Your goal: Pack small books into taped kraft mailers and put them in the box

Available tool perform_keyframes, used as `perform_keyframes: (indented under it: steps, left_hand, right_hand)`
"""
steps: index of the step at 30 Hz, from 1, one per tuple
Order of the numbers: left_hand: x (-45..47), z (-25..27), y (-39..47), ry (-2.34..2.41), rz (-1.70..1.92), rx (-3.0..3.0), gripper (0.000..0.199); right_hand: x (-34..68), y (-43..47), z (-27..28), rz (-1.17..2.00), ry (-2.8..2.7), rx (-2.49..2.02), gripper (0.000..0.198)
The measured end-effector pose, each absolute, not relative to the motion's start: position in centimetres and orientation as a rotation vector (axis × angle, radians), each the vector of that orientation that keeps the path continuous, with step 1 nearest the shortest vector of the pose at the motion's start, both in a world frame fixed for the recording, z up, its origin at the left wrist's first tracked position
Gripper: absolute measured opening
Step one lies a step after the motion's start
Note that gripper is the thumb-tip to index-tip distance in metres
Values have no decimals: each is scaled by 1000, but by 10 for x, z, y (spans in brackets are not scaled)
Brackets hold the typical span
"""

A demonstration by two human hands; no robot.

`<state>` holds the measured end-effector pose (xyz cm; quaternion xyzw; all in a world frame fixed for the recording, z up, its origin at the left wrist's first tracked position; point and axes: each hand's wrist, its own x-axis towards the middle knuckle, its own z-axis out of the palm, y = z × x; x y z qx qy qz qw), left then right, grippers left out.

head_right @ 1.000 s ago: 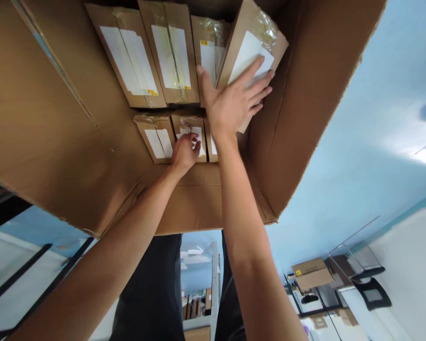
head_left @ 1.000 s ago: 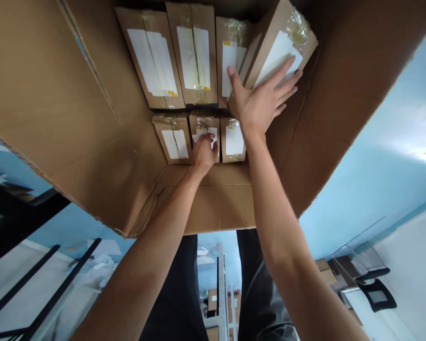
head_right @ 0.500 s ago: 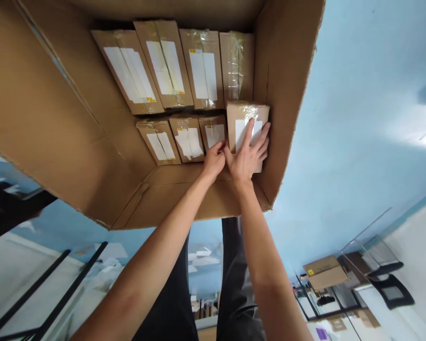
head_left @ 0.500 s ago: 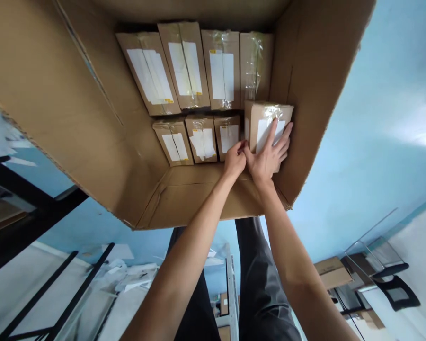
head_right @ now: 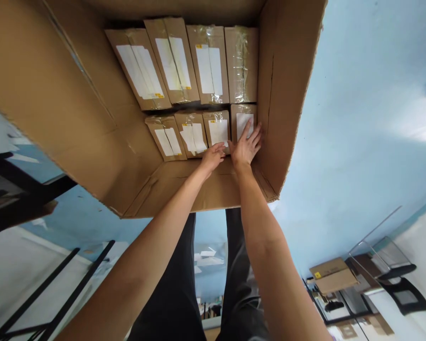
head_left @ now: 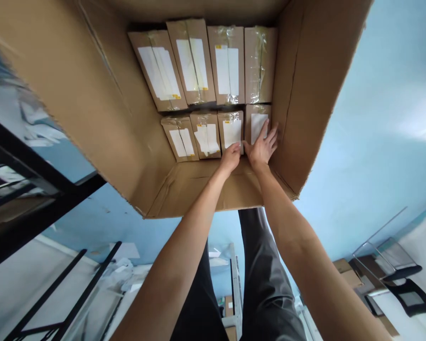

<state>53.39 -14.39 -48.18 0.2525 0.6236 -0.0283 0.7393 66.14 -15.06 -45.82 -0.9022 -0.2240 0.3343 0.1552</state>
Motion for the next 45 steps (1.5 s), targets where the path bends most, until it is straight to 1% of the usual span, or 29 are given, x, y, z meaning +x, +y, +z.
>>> perform_keyframes:
  steps: [3, 6, 9, 13, 16, 18, 23, 27, 30, 34, 40, 43, 45]
  left_hand:
    - [523, -459, -151, 1410, -94, 554, 50]
    - [509, -416, -156, 1404, -94, 560, 48]
    - [490, -359, -153, 1392, -115, 629, 45]
    - [458, -270, -137, 1387, -40, 720, 34]
    - [432, -202, -121, 1333, 84, 793, 26]
    - [412, -158, -112, 1235, 192, 846, 24]
    - [352, -54, -87, 1056, 380, 950, 28]
    - [296, 25, -64, 1035, 533, 994, 36]
    - [247, 74, -57, 1072, 665, 1080, 37]
    - [171, 124, -74, 1224, 829, 1306, 30]
    - [64, 178, -139, 1496, 954, 1567, 28]
    - [22, 203, -175, 1651, 950, 1685, 30]
    - [-4, 221, -197, 1791, 877, 1753, 33]
  right_hand:
    - [659, -161, -430, 962, -700, -2534, 79]
    - [648, -175, -387, 1025, -1004, -2700, 92]
    - [630, -185, -338, 1103, -1300, -2941, 97]
    - [594, -189, -265, 1078, -1373, -2990, 98]
    - [560, -187, -204, 993, -1360, -2933, 96]
    - [536, -183, -161, 910, -1374, -2859, 93]
    - [478, -161, -49, 714, -1449, -2625, 90]
    - [435, -135, 44, 543, -1581, -2443, 82]
    - [407, -127, 101, 401, -1680, -2314, 76]
    - [370, -136, 143, 281, -1750, -2147, 75]
    - [296, -168, 162, 264, -1716, -1986, 69]
    - [254, -182, 177, 285, -1776, -1904, 57]
    - [228, -188, 193, 317, -1877, -1860, 49]
